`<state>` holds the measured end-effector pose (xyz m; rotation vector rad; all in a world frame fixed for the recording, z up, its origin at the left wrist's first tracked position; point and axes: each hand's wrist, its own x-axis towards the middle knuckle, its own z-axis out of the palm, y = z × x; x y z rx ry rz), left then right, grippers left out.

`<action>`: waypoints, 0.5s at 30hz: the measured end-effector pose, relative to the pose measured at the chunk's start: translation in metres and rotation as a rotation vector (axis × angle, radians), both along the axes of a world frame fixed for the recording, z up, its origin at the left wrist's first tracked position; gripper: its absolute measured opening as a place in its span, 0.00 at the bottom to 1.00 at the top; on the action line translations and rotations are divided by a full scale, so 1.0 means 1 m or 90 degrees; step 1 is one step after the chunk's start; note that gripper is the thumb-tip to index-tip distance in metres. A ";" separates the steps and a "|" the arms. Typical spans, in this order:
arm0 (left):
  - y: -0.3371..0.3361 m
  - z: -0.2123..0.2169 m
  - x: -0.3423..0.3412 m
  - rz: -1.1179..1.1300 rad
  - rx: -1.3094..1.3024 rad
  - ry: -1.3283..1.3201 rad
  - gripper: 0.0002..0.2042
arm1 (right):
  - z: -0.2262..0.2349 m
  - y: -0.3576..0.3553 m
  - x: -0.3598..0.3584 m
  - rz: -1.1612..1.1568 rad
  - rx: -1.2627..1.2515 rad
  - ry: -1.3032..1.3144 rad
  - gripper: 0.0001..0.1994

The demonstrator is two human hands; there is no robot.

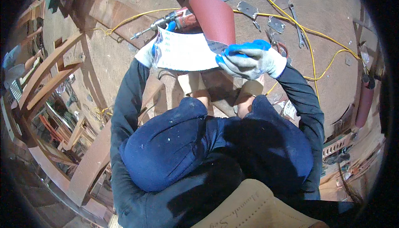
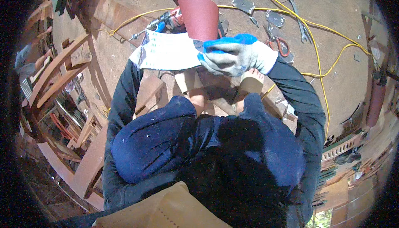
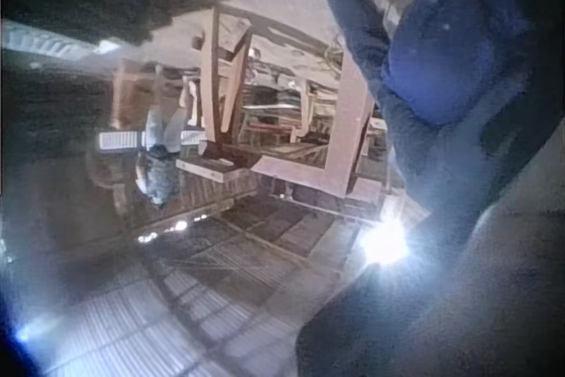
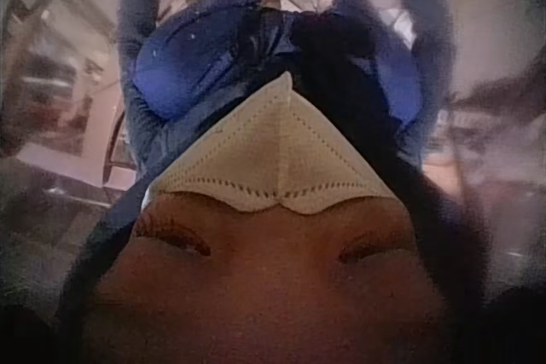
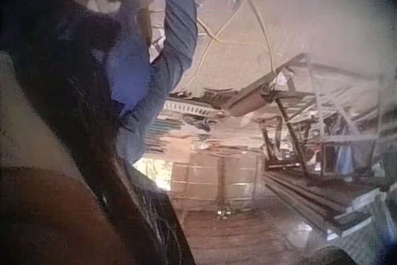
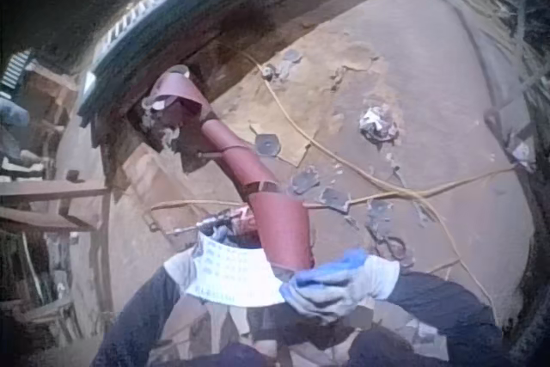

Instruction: The person assembles a small metal component using a wrench and a power drill, then cuts a sheet of sandpaper with scissors and wraps it around a cylindrical object.

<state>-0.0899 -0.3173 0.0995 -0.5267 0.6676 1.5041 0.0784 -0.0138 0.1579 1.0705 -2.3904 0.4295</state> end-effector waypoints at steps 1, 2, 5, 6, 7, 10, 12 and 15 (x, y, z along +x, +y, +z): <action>0.012 0.004 0.011 -0.040 0.075 -0.003 0.23 | -0.001 0.001 -0.002 0.039 0.036 0.056 0.21; 0.013 -0.004 0.014 -0.090 0.082 -0.114 0.22 | -0.002 0.001 -0.004 0.077 0.068 0.115 0.22; 0.017 -0.005 0.026 -0.198 0.007 -0.081 0.20 | -0.026 0.002 0.010 0.092 0.224 0.222 0.24; 0.024 -0.003 0.029 -0.230 -0.031 -0.012 0.19 | -0.031 0.004 0.015 0.096 0.200 0.176 0.24; 0.038 0.015 0.028 -0.333 -0.067 0.064 0.16 | -0.034 0.006 0.016 0.108 0.185 0.128 0.24; 0.051 0.007 0.053 -0.457 -0.005 0.120 0.13 | -0.040 0.010 0.015 0.152 0.158 -0.019 0.23; 0.047 0.005 0.063 -0.388 -0.083 0.266 0.18 | -0.060 0.010 0.012 -0.001 -0.005 -0.149 0.21; 0.037 -0.005 0.070 -0.247 -0.222 0.449 0.18 | -0.092 0.009 0.031 -0.282 -0.205 -0.414 0.23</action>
